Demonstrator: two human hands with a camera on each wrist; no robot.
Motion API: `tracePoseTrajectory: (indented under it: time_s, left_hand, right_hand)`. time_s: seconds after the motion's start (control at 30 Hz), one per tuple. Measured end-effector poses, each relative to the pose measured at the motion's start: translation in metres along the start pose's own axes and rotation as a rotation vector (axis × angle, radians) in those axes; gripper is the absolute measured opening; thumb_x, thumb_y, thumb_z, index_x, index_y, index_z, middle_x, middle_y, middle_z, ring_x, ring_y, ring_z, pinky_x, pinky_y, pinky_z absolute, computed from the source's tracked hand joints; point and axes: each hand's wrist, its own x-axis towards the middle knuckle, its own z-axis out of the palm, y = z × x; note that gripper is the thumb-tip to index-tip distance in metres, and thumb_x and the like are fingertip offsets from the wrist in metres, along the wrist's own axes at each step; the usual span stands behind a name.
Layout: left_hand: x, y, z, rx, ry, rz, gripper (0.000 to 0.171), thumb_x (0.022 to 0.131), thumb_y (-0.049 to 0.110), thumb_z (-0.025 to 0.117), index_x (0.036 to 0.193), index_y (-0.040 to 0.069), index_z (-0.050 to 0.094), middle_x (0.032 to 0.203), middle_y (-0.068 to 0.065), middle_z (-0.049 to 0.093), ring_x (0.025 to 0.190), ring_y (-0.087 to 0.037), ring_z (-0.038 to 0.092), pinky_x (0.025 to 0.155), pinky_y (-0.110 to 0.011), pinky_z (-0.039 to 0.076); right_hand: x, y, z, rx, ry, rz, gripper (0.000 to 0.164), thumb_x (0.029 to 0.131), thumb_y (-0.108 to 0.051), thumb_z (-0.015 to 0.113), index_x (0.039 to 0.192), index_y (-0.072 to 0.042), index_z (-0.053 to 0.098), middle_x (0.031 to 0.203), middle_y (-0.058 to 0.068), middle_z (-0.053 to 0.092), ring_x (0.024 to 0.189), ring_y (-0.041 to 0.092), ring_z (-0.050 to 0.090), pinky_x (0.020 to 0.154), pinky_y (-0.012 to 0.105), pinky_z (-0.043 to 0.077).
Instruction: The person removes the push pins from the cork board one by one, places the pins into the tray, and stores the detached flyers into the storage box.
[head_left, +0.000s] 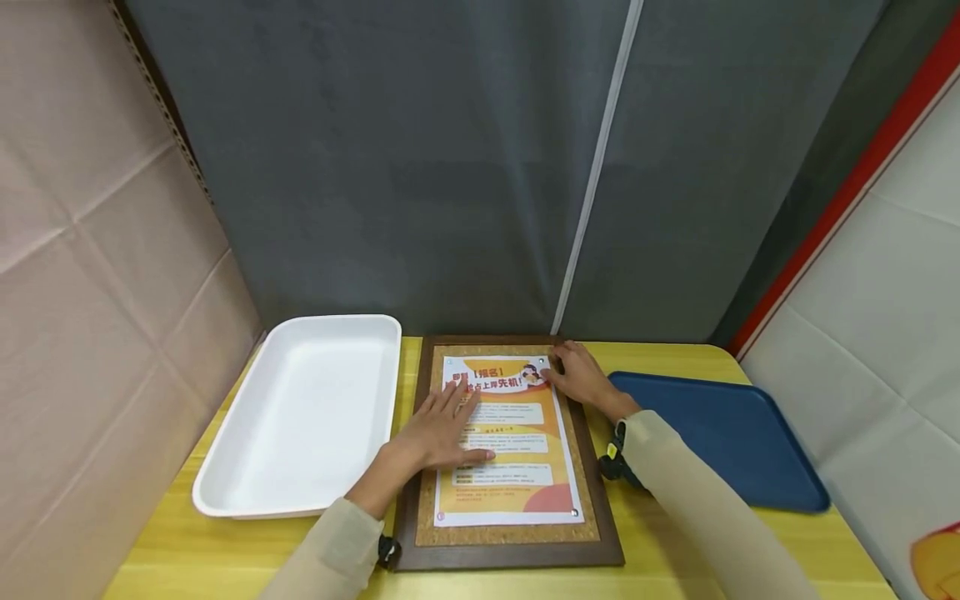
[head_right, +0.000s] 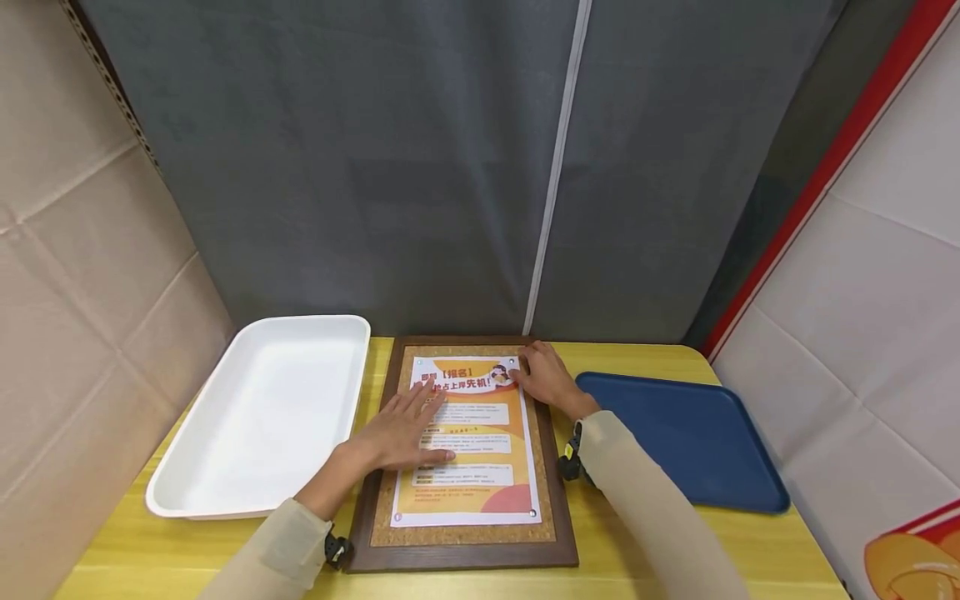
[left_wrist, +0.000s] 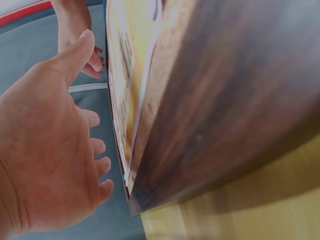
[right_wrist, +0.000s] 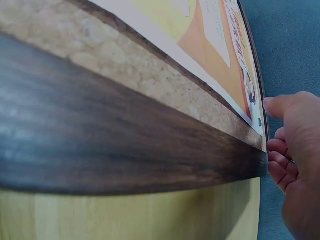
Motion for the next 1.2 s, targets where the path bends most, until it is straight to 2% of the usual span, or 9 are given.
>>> tracePoseTrajectory:
  time_s: [0.1, 0.2, 0.33, 0.43, 0.8, 1.2]
  left_hand:
    - [-0.002, 0.001, 0.001, 0.006, -0.011, 0.001, 0.109, 0.094, 0.080, 0.054, 0.171, 0.011, 0.017, 0.178, -0.016, 0.009, 0.164, -0.036, 0.010, 0.131, -0.055, 0.014]
    - [-0.002, 0.000, 0.002, 0.006, -0.016, -0.001, 0.109, 0.095, 0.080, 0.053, 0.171, 0.012, 0.016, 0.178, -0.016, 0.009, 0.164, -0.036, 0.009, 0.131, -0.055, 0.015]
    - [-0.003, -0.001, 0.004, 0.002, -0.024, 0.000, 0.108, 0.095, 0.079, 0.054, 0.172, 0.012, 0.015, 0.177, -0.017, 0.010, 0.164, -0.036, 0.009, 0.131, -0.055, 0.014]
    - [-0.004, -0.001, 0.003, -0.004, -0.040, -0.001, 0.109, 0.095, 0.078, 0.055, 0.172, 0.013, 0.014, 0.177, -0.017, 0.009, 0.164, -0.036, 0.009, 0.131, -0.056, 0.014]
    - [-0.004, 0.001, 0.001, 0.015, -0.077, 0.004, 0.110, 0.093, 0.077, 0.059, 0.171, 0.012, 0.017, 0.177, -0.018, 0.009, 0.164, -0.034, 0.009, 0.131, -0.054, 0.015]
    - [-0.005, 0.001, -0.002, 0.046, -0.133, -0.022, 0.111, 0.092, 0.079, 0.060, 0.171, 0.013, 0.018, 0.177, -0.017, 0.009, 0.164, -0.035, 0.011, 0.131, -0.053, 0.017]
  right_hand:
    - [0.002, 0.001, 0.003, 0.033, 0.003, 0.027, 0.022, 0.097, -0.017, 0.078, 0.093, -0.001, 0.064, 0.091, 0.012, 0.056, 0.085, 0.027, 0.051, 0.076, 0.043, 0.041]
    - [0.005, 0.001, 0.006, 0.068, 0.001, 0.069, 0.016, 0.097, -0.013, 0.077, 0.096, 0.000, 0.068, 0.089, 0.010, 0.057, 0.084, 0.025, 0.052, 0.076, 0.040, 0.042]
    - [0.008, 0.001, 0.008, 0.098, -0.007, 0.121, 0.016, 0.097, -0.009, 0.075, 0.109, 0.003, 0.075, 0.095, 0.011, 0.064, 0.087, 0.025, 0.058, 0.081, 0.041, 0.051]
    - [0.008, 0.003, 0.010, 0.110, -0.006, 0.146, 0.016, 0.098, -0.006, 0.074, 0.111, 0.004, 0.075, 0.097, 0.014, 0.066, 0.088, 0.026, 0.060, 0.083, 0.043, 0.054]
    - [0.012, 0.005, 0.014, 0.155, -0.004, 0.267, 0.017, 0.100, -0.008, 0.072, 0.114, 0.002, 0.076, 0.099, 0.014, 0.068, 0.091, 0.027, 0.060, 0.085, 0.040, 0.053]
    - [0.017, 0.002, 0.013, 0.218, -0.024, 0.342, 0.014, 0.101, -0.006, 0.070, 0.111, 0.002, 0.076, 0.102, 0.016, 0.072, 0.091, 0.027, 0.062, 0.083, 0.037, 0.056]
